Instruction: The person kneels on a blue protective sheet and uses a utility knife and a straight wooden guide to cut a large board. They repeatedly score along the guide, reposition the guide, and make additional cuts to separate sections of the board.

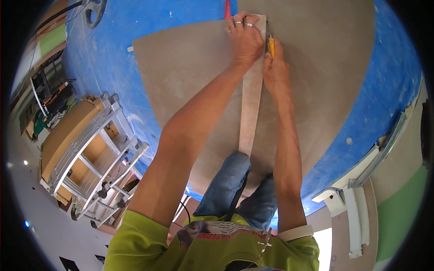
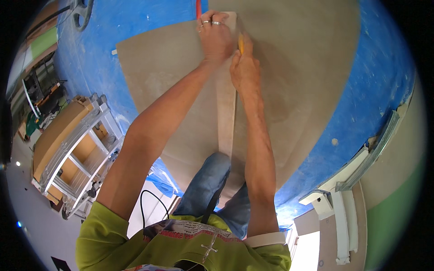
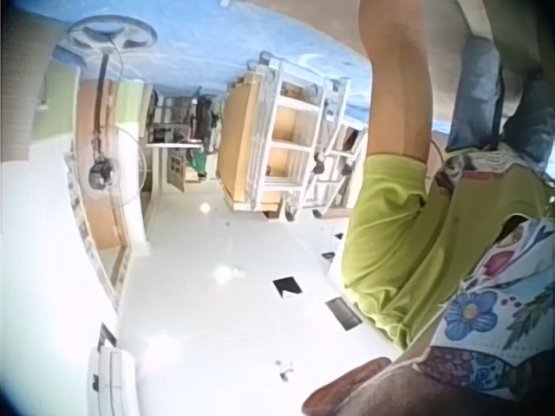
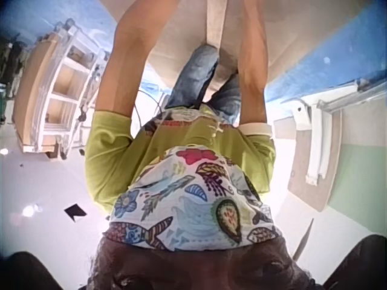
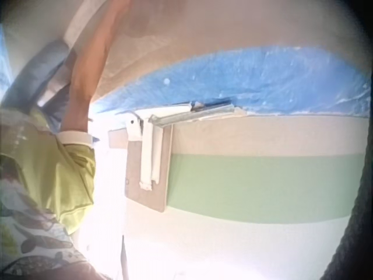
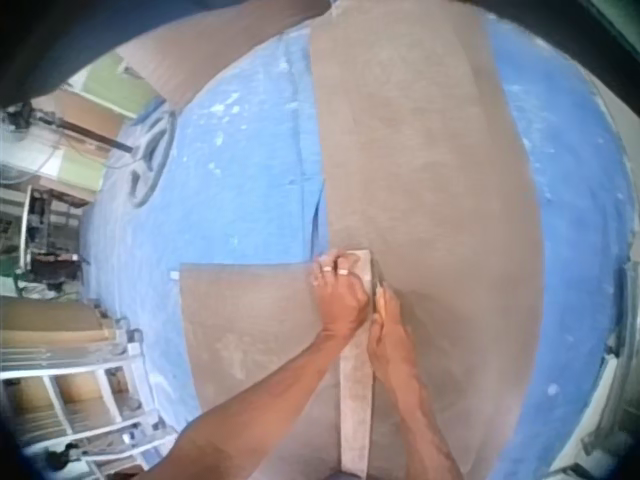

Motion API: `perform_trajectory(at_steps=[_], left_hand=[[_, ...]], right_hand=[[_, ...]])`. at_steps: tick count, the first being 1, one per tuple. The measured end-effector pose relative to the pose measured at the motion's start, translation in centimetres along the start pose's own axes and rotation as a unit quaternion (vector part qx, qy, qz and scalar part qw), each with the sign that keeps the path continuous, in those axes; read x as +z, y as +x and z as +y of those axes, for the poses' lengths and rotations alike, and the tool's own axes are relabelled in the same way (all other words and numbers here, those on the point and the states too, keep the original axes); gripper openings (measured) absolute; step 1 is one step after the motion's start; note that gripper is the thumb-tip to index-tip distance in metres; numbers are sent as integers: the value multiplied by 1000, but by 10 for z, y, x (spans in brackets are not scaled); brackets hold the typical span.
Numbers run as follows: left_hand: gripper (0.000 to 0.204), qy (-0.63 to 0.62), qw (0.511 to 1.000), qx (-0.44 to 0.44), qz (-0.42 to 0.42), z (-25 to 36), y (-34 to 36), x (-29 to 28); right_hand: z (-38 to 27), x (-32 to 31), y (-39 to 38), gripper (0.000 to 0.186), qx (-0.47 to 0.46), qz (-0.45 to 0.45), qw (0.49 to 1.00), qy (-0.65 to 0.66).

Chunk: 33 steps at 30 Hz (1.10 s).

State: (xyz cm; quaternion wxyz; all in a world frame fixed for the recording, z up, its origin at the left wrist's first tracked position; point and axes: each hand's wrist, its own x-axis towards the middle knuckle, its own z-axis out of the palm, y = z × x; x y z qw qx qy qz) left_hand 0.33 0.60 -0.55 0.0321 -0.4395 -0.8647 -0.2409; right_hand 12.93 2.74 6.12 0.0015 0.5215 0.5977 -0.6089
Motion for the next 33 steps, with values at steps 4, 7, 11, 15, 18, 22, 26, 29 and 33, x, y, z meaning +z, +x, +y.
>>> perform_trajectory(at_steps=[4,7,11,15,18,22,26,29,33], left_hand=[[27,118,985,-31,-120,-27,-10,-6],[29,71,990,9,-119,14,4,-5],[33,54,998,13,-3,-9,-6,-10],[36,29,998,-29,-39,-18,-11,-3],[39,54,998,-6,-30,-10,-10,3],[40,60,998,-6,-30,-8,-12,4],[36,33,999,-1,-25,2,-2,4],[32,7,1000,1,6,-6,-8,5],[30,-4,1000,-23,-8,-10,-13,4]], right_hand=[[18,22,11,41,-97,-23,987,-128],[88,-3,31,46,-289,-20,947,-136],[32,19,-17,48,-155,-33,987,8],[46,29,-30,49,-153,-25,987,-50],[60,24,-23,49,-170,-16,985,-21],[66,17,-26,50,-157,-34,987,-25],[95,5,-47,50,-205,-7,974,-95],[99,1,-90,51,-119,14,993,-24],[121,-31,-115,49,-75,170,966,-178]])
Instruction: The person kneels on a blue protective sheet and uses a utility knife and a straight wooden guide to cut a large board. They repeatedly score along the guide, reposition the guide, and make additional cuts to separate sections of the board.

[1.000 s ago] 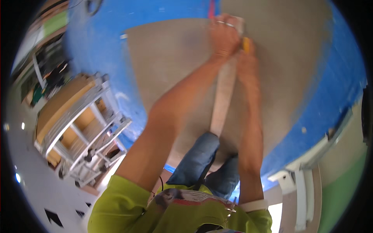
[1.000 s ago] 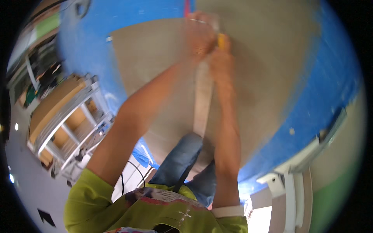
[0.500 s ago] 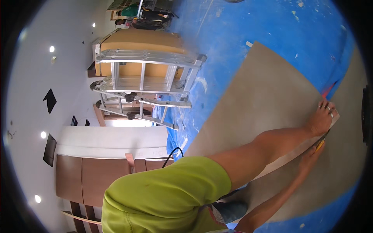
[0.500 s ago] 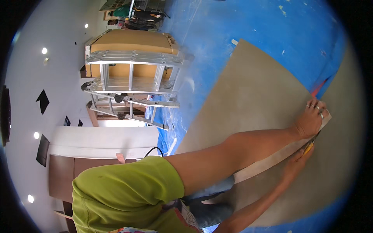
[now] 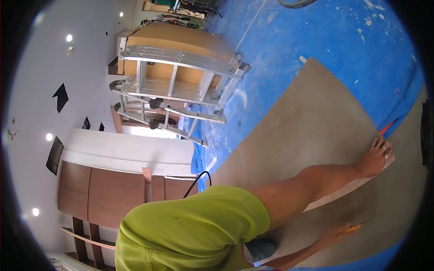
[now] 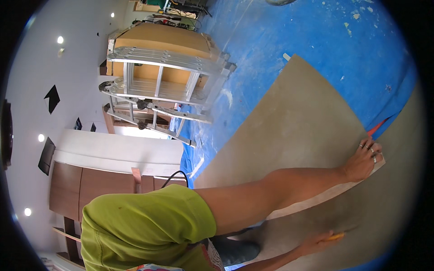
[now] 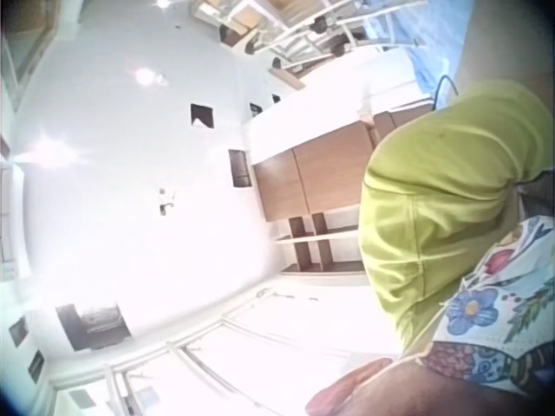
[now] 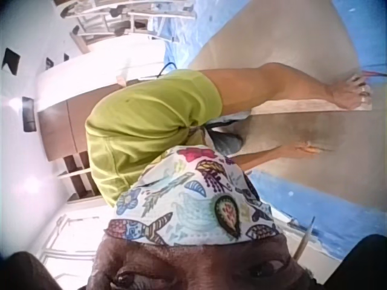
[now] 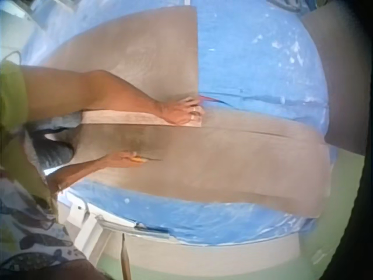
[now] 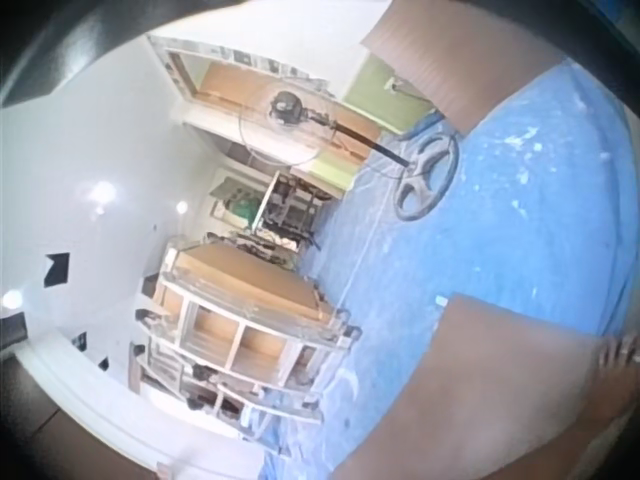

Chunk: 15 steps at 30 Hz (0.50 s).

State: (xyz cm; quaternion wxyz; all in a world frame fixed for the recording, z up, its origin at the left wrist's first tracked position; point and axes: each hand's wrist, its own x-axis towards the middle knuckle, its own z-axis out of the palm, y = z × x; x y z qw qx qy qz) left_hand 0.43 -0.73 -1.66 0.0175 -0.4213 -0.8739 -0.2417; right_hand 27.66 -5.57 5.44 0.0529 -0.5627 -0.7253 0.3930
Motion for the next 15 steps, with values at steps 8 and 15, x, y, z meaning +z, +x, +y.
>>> perform_trajectory(at_steps=[8,15], left_hand=[[29,34,999,8,2,10,7,-2],[30,60,998,26,-1,8,7,-7]], right_hand=[[87,-67,49,42,-31,208,966,-153],[129,-36,59,38,-95,327,882,-325]])
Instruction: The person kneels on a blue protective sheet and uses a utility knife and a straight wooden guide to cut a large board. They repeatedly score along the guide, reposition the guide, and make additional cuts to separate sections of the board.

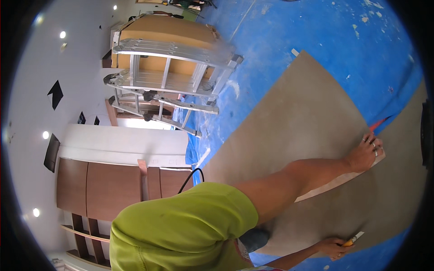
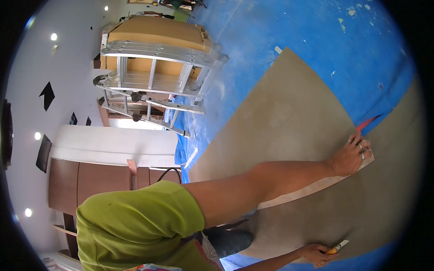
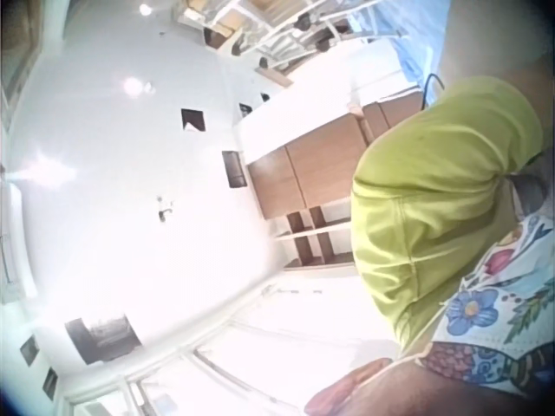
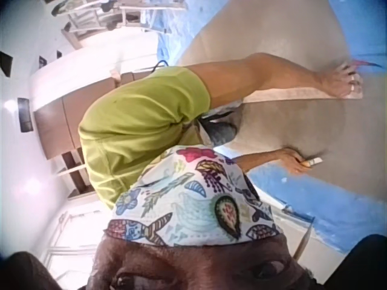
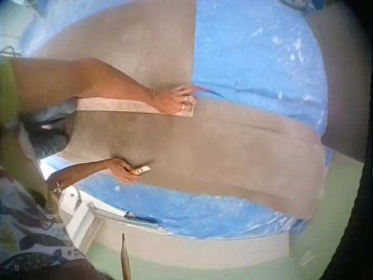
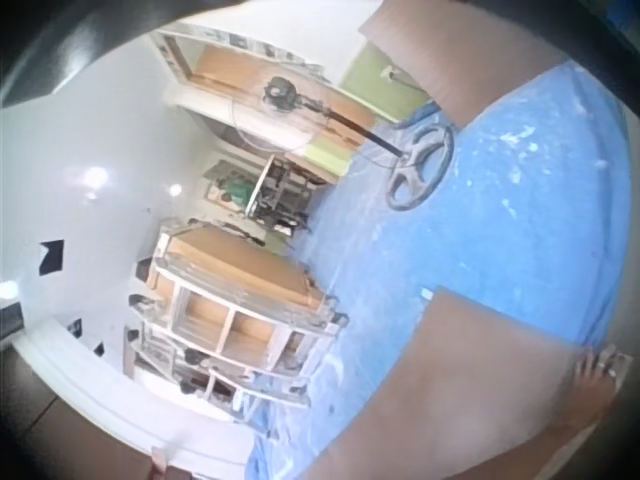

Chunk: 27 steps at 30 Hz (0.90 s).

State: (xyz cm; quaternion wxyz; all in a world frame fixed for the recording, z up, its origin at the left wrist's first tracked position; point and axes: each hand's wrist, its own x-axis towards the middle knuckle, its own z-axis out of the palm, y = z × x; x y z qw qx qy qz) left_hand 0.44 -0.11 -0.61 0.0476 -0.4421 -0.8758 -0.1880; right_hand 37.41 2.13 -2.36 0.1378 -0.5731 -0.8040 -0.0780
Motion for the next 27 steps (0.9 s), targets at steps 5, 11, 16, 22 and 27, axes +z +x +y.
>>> perform_trajectory(at_steps=[5,11,16,22,27], left_hand=[[30,-8,1000,-13,10,-2,-5,4],[28,5,1000,-20,14,-1,-5,7],[26,-15,1000,-27,1,0,-3,5],[26,-43,998,-38,2,2,-2,1],[26,-57,998,-39,1,1,-4,-2]], right_hand=[[0,8,-8,43,21,20,1000,8],[4,12,-8,42,11,32,999,-9],[1,13,-7,37,17,43,999,4],[5,12,-6,35,9,38,999,8],[5,3,-5,33,7,4,999,35]])
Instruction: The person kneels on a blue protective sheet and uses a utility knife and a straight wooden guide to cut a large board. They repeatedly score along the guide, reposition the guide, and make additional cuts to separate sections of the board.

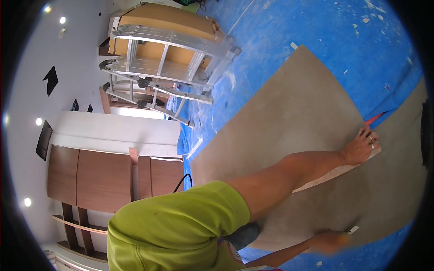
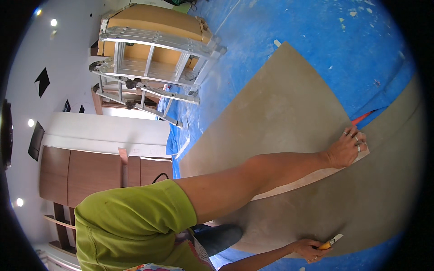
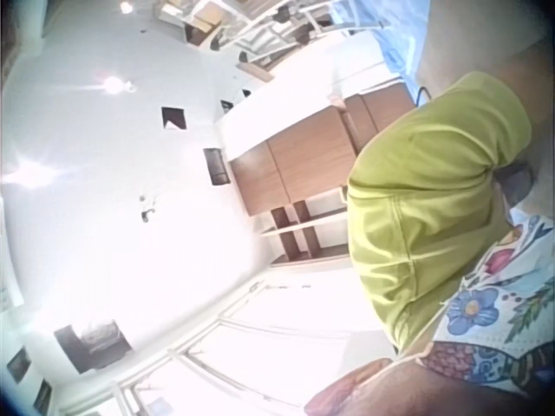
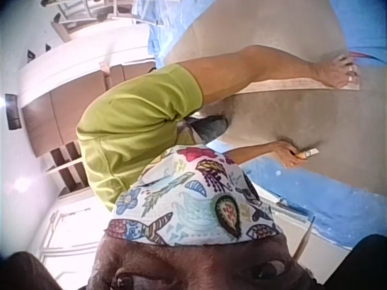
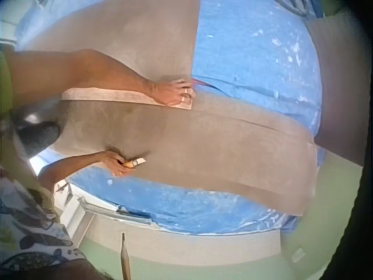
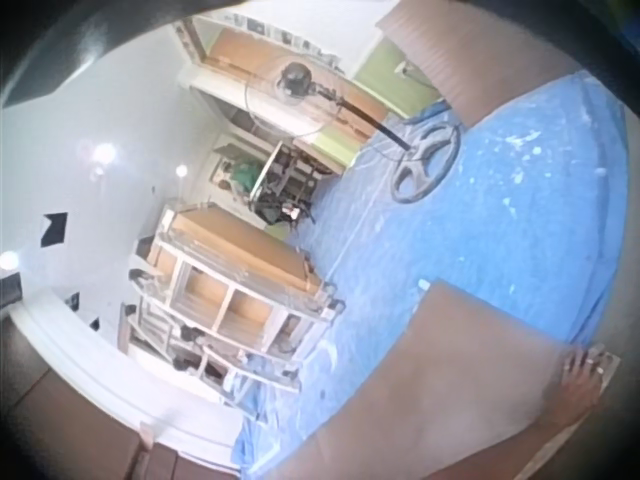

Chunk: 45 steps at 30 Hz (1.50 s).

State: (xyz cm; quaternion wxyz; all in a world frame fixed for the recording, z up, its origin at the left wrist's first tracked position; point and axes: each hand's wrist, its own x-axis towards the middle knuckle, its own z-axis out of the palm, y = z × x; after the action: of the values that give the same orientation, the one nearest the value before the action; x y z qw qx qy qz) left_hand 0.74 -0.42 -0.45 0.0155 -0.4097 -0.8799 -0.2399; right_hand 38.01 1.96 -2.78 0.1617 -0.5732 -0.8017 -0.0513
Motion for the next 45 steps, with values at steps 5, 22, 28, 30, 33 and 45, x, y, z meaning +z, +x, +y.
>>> perform_trajectory(at_steps=[5,22,28,30,33,45], left_hand=[[26,25,1000,-4,-17,2,1,1],[30,58,995,49,63,7,1,2],[38,30,998,43,43,-7,-14,-9],[40,-21,998,14,53,-20,-37,-19],[39,-225,966,-104,68,-28,-96,-36],[88,-117,945,-226,-206,14,-278,-140]], right_hand=[[-15,-34,11,32,62,-86,987,123],[-12,-33,-85,35,-20,-37,997,57],[-21,-40,-86,34,-48,-16,998,23],[-34,-53,-85,34,-62,-9,998,5],[-39,-59,-75,28,-82,22,992,92],[-44,-53,-70,37,-43,27,997,60]])
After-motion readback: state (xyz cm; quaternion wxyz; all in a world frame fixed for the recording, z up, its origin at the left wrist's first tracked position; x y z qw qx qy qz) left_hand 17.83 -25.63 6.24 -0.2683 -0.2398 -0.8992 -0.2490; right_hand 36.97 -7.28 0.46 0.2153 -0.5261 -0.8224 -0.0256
